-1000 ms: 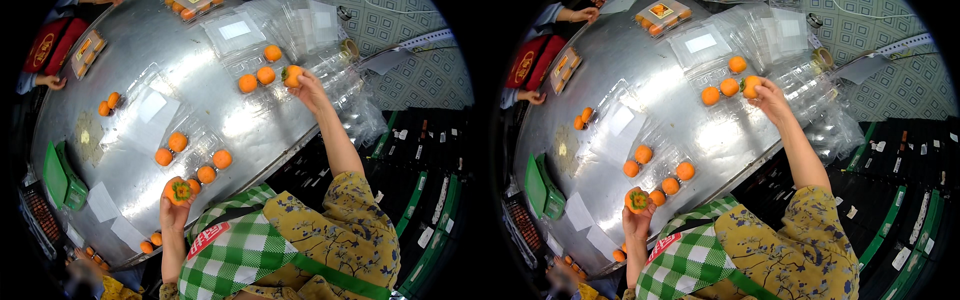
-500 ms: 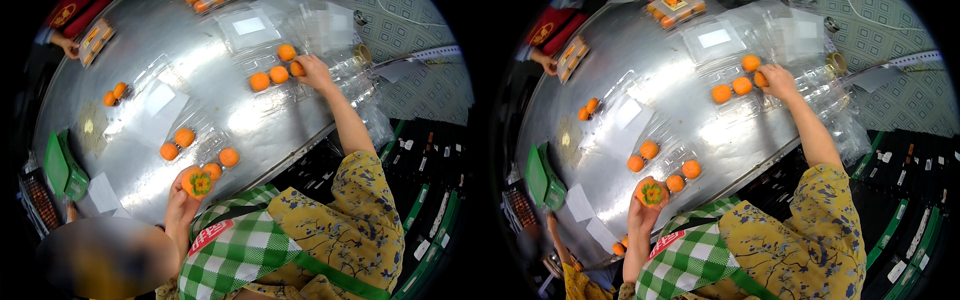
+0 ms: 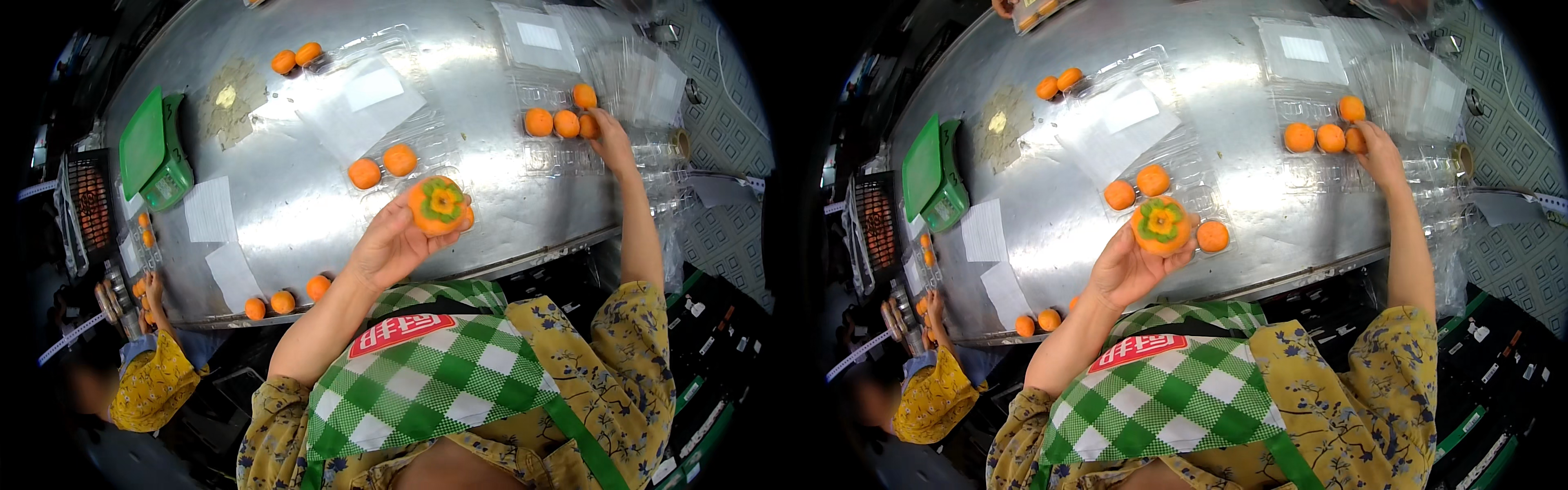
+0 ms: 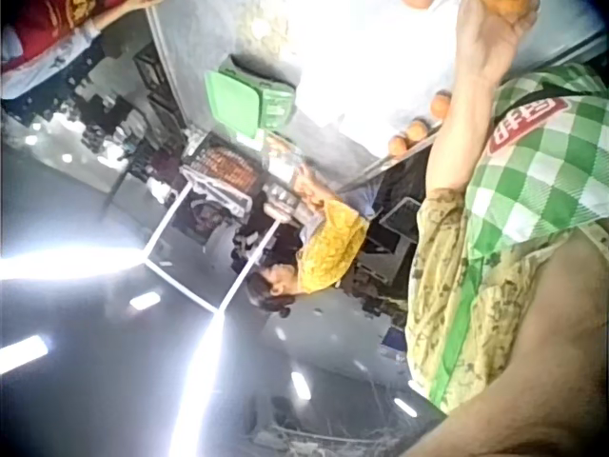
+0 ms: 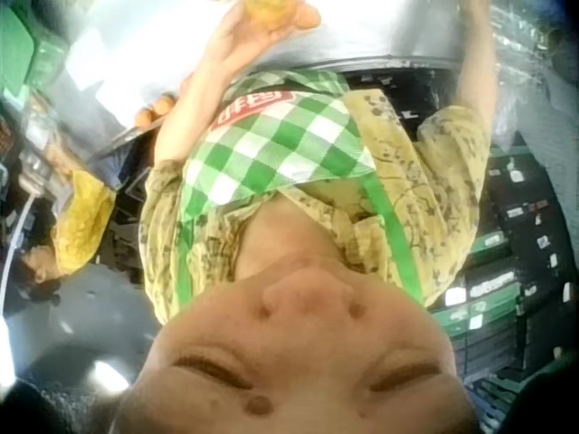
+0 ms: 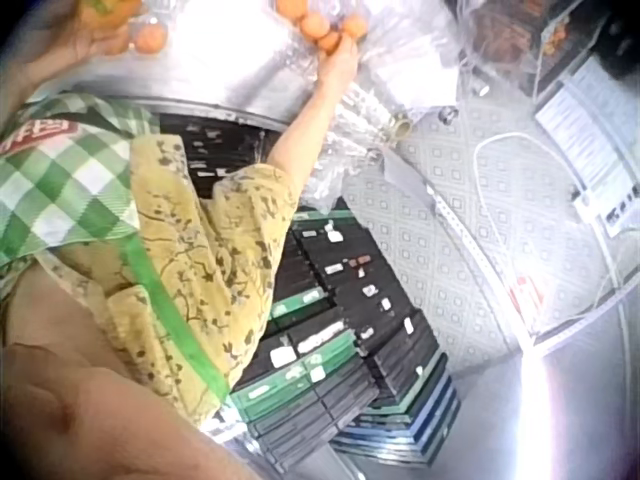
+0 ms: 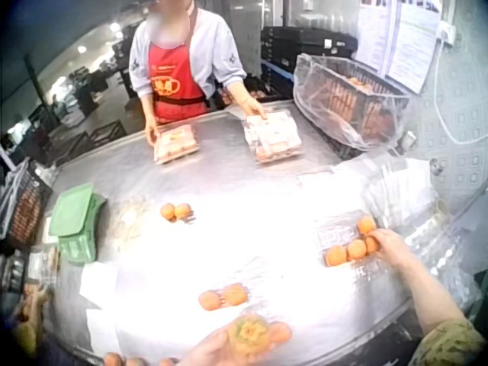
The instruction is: The person picks up persimmons from a metal table, removes the green calyx from the top of each fruit, and places them into clear plastic clamshell containers. The person works methodically, filling multiple containers with the prepared fruit.
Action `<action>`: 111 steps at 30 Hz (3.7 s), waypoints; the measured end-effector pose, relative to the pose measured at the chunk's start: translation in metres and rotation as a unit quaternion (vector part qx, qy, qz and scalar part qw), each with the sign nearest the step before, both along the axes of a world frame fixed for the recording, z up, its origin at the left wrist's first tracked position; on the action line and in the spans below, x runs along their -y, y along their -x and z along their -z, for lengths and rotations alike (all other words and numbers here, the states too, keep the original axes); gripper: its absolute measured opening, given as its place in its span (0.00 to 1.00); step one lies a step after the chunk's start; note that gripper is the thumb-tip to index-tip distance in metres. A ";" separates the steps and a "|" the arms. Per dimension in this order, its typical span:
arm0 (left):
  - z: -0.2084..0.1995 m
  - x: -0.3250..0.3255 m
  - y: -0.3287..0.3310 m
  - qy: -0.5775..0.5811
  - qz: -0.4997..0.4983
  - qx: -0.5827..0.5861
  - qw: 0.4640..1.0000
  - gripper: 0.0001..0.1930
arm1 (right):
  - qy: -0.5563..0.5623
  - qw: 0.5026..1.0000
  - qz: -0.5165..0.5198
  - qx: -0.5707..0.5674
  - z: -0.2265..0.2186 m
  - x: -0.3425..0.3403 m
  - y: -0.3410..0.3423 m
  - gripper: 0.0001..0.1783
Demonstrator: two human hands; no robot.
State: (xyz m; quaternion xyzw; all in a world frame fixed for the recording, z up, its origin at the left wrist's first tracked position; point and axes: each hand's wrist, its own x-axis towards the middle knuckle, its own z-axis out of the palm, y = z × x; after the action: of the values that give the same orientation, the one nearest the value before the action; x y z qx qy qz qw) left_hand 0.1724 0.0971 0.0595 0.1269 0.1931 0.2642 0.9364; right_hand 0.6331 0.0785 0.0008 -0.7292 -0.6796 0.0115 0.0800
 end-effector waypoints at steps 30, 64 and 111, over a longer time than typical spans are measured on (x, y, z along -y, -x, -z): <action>-0.019 0.019 -0.009 -0.066 -0.046 -0.097 0.992 0.45 | -0.153 0.883 -0.144 -0.419 -0.106 0.027 0.277 0.31; -0.012 0.020 -0.001 -0.236 -0.162 -0.278 0.917 0.43 | 0.074 0.234 0.093 -0.965 -0.039 0.057 0.212 0.40; 0.087 -0.050 0.053 -0.653 -0.002 -0.609 0.449 0.39 | -0.032 0.981 -0.052 -0.186 -0.041 0.030 0.157 0.30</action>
State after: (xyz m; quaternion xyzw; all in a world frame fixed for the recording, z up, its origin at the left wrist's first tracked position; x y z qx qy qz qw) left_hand 0.1197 0.1475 -0.0271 0.8292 0.4851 0.1696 0.2198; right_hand 0.4759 0.0490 0.0417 -0.6750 -0.6897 0.1295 0.2278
